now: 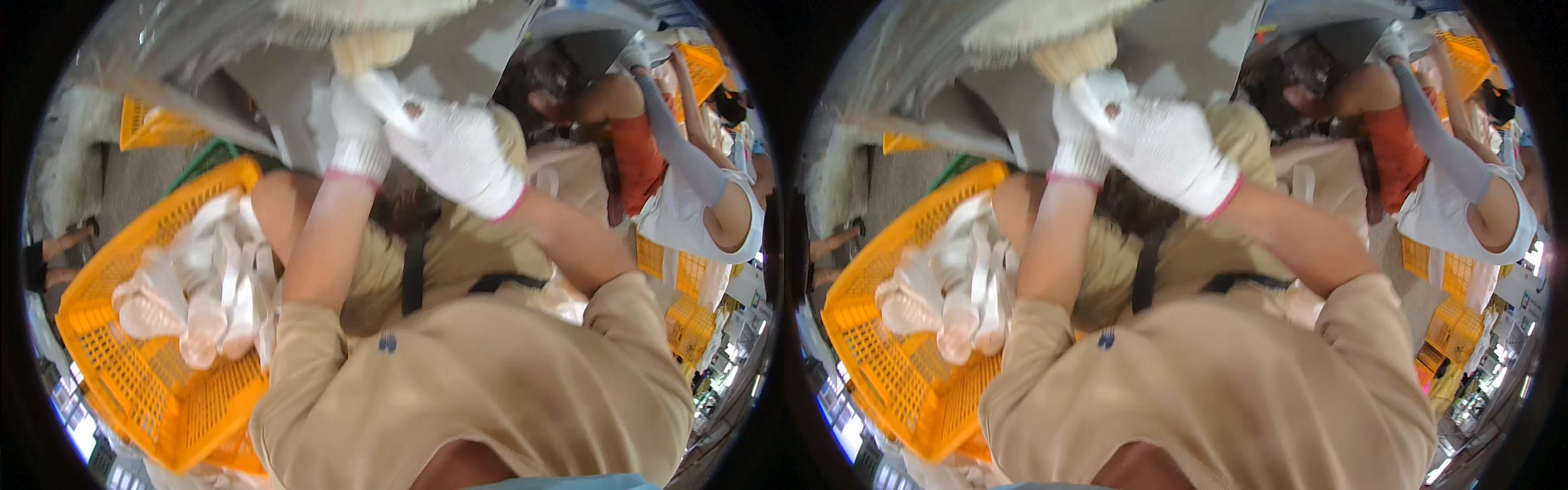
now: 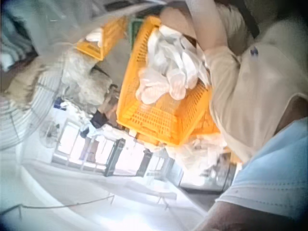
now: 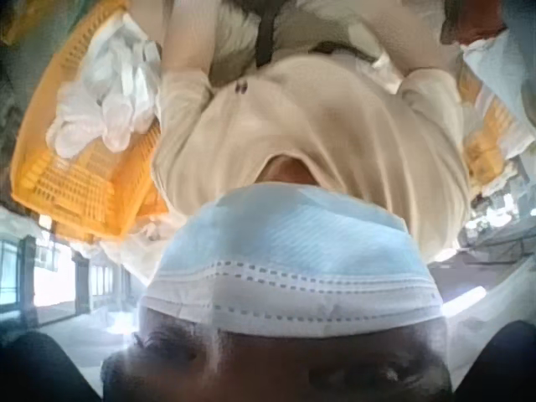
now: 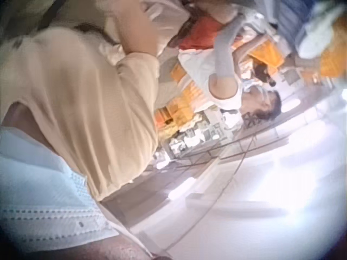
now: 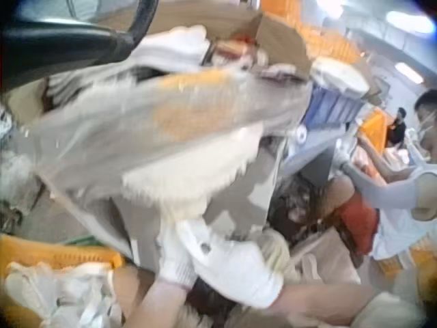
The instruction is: The person sits on the floor and repeatedly rubs white slipper-like items against a rotating brush to clean them. They pick up each item from a yellow basket, scrub it with both hands, and place it back into the basket.
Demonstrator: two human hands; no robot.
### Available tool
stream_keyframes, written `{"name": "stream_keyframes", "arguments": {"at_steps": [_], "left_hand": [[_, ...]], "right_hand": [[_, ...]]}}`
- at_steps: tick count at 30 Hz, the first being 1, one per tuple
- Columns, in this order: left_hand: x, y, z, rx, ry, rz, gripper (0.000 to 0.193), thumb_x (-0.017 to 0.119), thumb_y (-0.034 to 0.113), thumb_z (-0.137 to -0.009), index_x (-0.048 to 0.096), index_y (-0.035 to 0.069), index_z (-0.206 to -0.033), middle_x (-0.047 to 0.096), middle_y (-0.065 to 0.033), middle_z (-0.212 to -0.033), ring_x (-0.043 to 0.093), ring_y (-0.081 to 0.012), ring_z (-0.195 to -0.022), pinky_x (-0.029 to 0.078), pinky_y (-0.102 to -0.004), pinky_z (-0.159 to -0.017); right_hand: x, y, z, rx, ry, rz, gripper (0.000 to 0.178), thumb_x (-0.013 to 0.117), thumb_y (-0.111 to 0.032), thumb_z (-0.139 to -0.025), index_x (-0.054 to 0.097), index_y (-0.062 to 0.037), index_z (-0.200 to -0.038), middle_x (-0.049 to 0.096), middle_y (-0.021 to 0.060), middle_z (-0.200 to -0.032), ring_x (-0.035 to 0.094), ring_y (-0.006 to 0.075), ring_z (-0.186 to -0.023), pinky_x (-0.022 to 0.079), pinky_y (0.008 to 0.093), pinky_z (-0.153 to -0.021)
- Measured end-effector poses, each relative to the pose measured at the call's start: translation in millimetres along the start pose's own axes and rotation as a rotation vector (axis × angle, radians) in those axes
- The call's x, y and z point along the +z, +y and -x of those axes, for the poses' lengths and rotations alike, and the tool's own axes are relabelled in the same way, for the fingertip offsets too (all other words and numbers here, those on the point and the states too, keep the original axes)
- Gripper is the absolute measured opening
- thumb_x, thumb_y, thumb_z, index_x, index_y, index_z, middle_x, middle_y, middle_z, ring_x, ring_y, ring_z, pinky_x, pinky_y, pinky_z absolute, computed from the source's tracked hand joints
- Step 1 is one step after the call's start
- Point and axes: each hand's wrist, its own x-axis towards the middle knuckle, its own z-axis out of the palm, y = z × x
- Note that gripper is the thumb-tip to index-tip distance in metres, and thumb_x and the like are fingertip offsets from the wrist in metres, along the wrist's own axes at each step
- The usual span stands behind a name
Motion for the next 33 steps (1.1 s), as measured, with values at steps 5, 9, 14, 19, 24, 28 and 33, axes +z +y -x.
{"name": "stream_keyframes", "arguments": {"at_steps": [5,9,14,19,24,28,33], "left_hand": [[-4.4,-19.0,0.7,0.258,0.191,-0.142,0.049,0.033,0.049,-0.11,0.06,0.009,-0.108,0.064,-0.0084,-0.093,0.064,-0.0232,-0.076,0.057,-0.0358,-0.067],[-13.4,-31.4,-3.8,0.145,0.035,-0.1,0.047,0.034,0.049,-0.11,0.058,0.009,-0.115,0.064,-0.0092,-0.099,0.064,-0.0241,-0.081,0.056,-0.0373,-0.072],[-19.8,-12.1,-7.7,0.131,-0.052,0.002,0.046,0.035,0.048,-0.11,0.056,0.01,-0.123,0.063,-0.0101,-0.107,0.064,-0.0253,-0.088,0.056,-0.0392,-0.077],[-5.6,-21.3,-2.7,0.314,0.081,-0.044,0.046,0.036,0.047,-0.11,0.054,0.01,-0.132,0.063,-0.011,-0.114,0.065,-0.0264,-0.095,0.056,-0.0412,-0.083],[-3.3,-75.6,10.7,0.363,-0.086,-0.35,0.051,0.036,0.047,-0.11,0.052,0.009,-0.139,0.062,-0.0135,-0.124,0.064,-0.0296,-0.104,0.055,-0.045,-0.091],[-10.7,-62.6,11.7,0.581,-0.402,-0.714,0.062,0.036,0.05,-0.107,0.048,0.002,-0.144,0.059,-0.0205,-0.135,0.063,-0.0387,-0.118,0.052,-0.0544,-0.102],[-24.4,-23.3,-8.2,0.034,-0.492,0.432,0.091,0.042,0.072,-0.093,0.051,-0.01,-0.132,0.062,-0.0307,-0.118,0.063,-0.0456,-0.115,0.055,-0.0553,-0.093]], "right_hand": [[18.3,-1.6,-19.0,0.173,-0.065,0.014,0.038,0.067,-0.045,-0.094,0.074,-0.0084,-0.094,0.072,0.0159,-0.076,0.073,0.0343,-0.072,0.057,0.044,-0.067],[8.3,-7.9,-23.1,0.251,-0.135,-0.354,0.045,0.068,-0.05,-0.091,0.073,-0.005,-0.092,0.071,0.0227,-0.082,0.072,0.0406,-0.082,0.056,0.044,-0.072],[-19.0,-37.9,-0.3,0.582,-0.378,-0.586,0.058,0.075,-0.038,-0.079,0.065,-0.003,-0.124,0.071,0.021,-0.113,0.065,0.0353,-0.115,0.052,0.0437,-0.099],[-6.4,-13.4,-42.6,0.814,-0.68,-1.129,0.049,0.078,-0.037,-0.088,0.067,-0.0007,-0.119,0.074,0.0176,-0.104,0.073,0.0314,-0.098,0.057,0.0452,-0.085],[-26.2,-36.8,65.3,0.23,-0.23,-0.041,0.062,0.078,-0.033,-0.077,0.06,0.002,-0.126,0.065,0.0255,-0.126,0.062,0.045,-0.117,0.05,0.0488,-0.102],[-22.4,-29.0,69.2,0.048,-0.092,0.148,0.042,0.081,-0.028,-0.079,0.068,-0.0061,-0.113,0.072,0.0158,-0.109,0.07,0.0364,-0.103,0.058,0.0407,-0.088],[-13.5,-19.5,-8.1,0.077,-0.057,0.15,0.04,0.081,-0.036,-0.08,0.071,-0.0069,-0.105,0.071,0.012,-0.085,0.073,0.0311,-0.077,0.057,0.0411,-0.069]]}}
